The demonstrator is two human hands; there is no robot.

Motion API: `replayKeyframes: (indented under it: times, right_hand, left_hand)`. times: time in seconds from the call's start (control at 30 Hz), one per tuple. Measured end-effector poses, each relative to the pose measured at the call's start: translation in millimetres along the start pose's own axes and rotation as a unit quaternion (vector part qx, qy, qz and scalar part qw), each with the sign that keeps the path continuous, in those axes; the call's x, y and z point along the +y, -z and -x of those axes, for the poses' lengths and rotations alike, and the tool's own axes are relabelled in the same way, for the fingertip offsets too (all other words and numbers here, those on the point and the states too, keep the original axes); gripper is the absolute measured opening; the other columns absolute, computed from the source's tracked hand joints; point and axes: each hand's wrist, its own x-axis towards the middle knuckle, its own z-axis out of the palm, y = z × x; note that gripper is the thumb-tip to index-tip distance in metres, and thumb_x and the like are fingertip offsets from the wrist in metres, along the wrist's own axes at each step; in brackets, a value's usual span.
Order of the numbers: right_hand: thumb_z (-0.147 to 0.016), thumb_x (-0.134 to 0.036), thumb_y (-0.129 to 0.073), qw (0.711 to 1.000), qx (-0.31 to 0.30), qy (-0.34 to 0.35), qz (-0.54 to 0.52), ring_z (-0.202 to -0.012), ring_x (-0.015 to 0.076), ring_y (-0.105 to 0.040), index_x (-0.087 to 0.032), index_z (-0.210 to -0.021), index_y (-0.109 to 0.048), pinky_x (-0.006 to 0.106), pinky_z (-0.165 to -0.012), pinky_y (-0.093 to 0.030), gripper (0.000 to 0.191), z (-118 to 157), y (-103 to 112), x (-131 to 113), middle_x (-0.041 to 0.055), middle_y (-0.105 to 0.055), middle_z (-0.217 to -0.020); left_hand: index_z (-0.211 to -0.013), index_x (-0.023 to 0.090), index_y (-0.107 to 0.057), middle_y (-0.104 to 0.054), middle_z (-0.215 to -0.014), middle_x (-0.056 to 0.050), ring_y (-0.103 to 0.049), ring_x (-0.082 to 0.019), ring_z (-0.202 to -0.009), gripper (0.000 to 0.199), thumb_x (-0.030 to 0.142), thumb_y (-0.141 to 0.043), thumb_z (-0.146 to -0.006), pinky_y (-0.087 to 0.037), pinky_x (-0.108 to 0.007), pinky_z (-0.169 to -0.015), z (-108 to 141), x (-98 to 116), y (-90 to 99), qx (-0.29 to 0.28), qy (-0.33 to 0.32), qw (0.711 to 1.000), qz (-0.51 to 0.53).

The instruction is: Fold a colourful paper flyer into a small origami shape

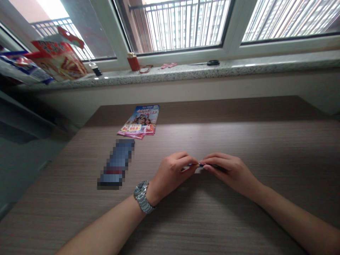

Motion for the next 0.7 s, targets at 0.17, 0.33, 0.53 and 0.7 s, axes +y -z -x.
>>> replayKeyframes:
  times: [0.17, 0.33, 0.53, 0.7]
  right_hand:
    - [-0.099, -0.024, -0.06, 1.0, 0.004, 0.004, 0.012, -0.086, 0.0172, -0.073, -0.024, -0.106, -0.077, 0.027, -0.077, -0.058, 0.018, 0.1, 1.3, 0.8, 0.0054, -0.078, -0.099]
    - [-0.099, -0.021, -0.061, 1.0, -0.002, 0.017, 0.013, -0.086, 0.0167, -0.074, -0.023, -0.105, -0.078, 0.026, -0.078, -0.058, 0.018, 1.4, 3.8, 2.4, 0.0051, -0.079, -0.099]
    - [-0.099, -0.02, -0.059, 0.999, -0.013, 0.039, 0.001, -0.088, 0.017, -0.073, -0.022, -0.108, -0.077, 0.027, -0.079, -0.059, 0.02, 2.2, 5.7, 3.3, 0.0062, -0.079, -0.1]
    - [-0.102, -0.021, -0.054, 0.998, -0.029, 0.05, 0.007, -0.093, 0.0187, -0.073, -0.023, -0.112, -0.074, 0.03, -0.083, -0.059, 0.023, 2.8, 5.6, 5.3, 0.0079, -0.078, -0.104]
  left_hand:
    - [-0.095, 0.018, -0.071, -0.069, -0.087, -0.003, -0.063, -0.013, -0.08, 0.009, 0.02, -0.062, -0.098, -0.049, -0.023, -0.073, 0.0, -0.2, 0.0, 0.0, -0.008, 1.0, -0.001]
    - [-0.097, 0.018, -0.072, -0.068, -0.087, -0.003, -0.063, -0.013, -0.077, 0.011, 0.021, -0.062, -0.098, -0.048, -0.022, -0.07, -0.1, 1.2, 0.9, -0.003, -0.011, 1.0, 0.003]
    - [-0.095, 0.018, -0.073, -0.068, -0.085, -0.003, -0.063, -0.012, -0.076, 0.011, 0.02, -0.063, -0.097, -0.047, -0.022, -0.069, -0.4, 3.7, 1.8, -0.009, -0.01, 1.0, 0.007]
    - [-0.096, 0.018, -0.073, -0.068, -0.085, -0.003, -0.062, -0.012, -0.076, 0.011, 0.021, -0.062, -0.098, -0.047, -0.022, -0.068, -0.3, 3.1, 1.2, -0.018, -0.009, 1.0, 0.013]
